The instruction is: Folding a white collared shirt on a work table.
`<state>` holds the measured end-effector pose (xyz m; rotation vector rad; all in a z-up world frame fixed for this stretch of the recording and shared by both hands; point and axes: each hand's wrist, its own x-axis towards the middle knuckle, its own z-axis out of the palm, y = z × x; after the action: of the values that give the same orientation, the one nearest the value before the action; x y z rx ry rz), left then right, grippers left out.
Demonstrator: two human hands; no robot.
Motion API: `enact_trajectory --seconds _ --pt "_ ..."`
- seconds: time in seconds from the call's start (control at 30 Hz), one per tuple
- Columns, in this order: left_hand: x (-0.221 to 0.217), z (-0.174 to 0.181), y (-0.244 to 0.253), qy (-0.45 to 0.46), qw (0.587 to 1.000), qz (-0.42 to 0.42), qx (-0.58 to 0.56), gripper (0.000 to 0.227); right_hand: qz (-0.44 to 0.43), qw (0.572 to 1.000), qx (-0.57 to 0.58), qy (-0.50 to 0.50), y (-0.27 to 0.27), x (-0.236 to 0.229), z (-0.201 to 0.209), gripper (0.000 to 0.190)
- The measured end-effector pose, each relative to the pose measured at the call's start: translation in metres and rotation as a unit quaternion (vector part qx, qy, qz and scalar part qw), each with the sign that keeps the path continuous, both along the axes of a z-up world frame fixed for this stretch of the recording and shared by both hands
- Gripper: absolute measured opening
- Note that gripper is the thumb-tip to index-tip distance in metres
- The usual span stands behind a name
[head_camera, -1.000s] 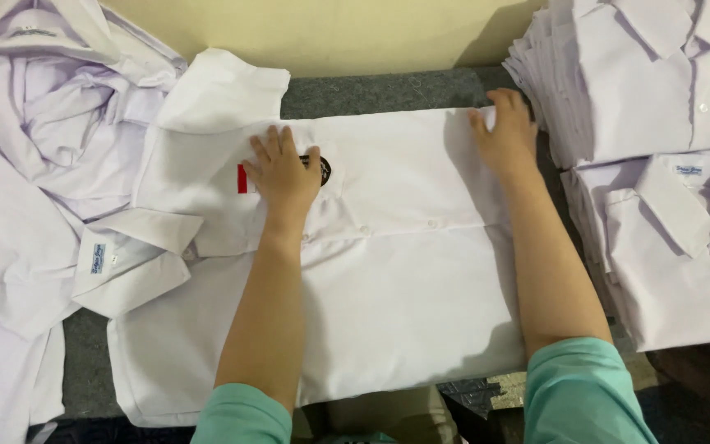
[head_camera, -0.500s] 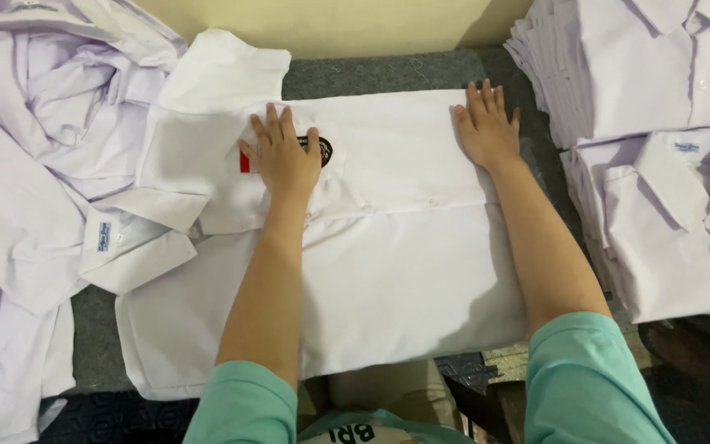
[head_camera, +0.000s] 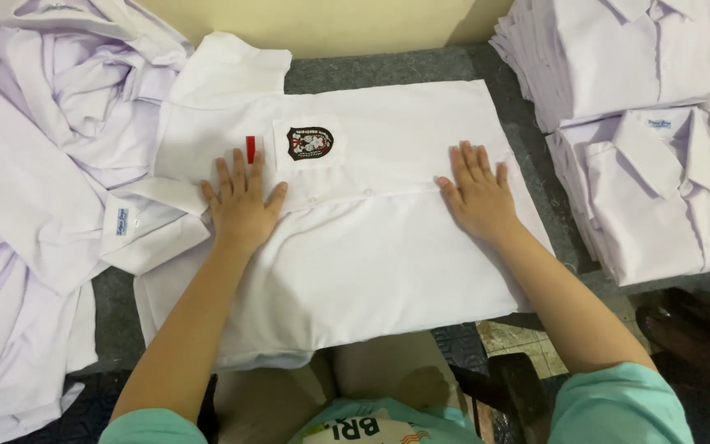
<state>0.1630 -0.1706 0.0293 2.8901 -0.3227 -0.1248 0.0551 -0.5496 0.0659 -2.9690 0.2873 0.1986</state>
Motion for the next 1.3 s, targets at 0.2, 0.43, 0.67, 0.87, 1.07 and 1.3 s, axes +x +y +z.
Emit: enact_trajectory --seconds 0.2,0.43,0.67,0.87,1.07,1.3 --pt "0.001 -0.003 0.013 0.009 1.0 0.004 0.005 0.08 -0.102 0.995 0.018 0.003 -0.038 -0.019 -0.003 0.084" --pt "-0.014 -0.01 0.019 -0.036 0.999 -0.009 -0.028 0.077 -0.126 0.992 0.002 -0.016 -0.049 -0.024 -0.012 0.084" --pt "-0.103 0.009 0.048 -0.006 0.99 -0.128 -0.055 0.076 -0.056 0.997 0.007 -0.05 0.044 -0.059 0.026 0.083" --pt "-0.105 0.0 0.091 -0.036 0.993 -0.109 -0.037 0.067 0.037 0.998 0.049 0.026 0.084 -0.072 0.017 0.075" --pt "-0.105 -0.01 0.124 -0.101 0.994 -0.05 -0.01 0.059 -0.012 0.999 -0.013 0.029 0.051 -0.081 0.007 0.071" --pt "-0.112 0.009 0.125 -0.024 0.997 0.0 -0.076 0.067 -0.11 0.991 0.07 0.009 0.045 -0.107 0.05 0.076"
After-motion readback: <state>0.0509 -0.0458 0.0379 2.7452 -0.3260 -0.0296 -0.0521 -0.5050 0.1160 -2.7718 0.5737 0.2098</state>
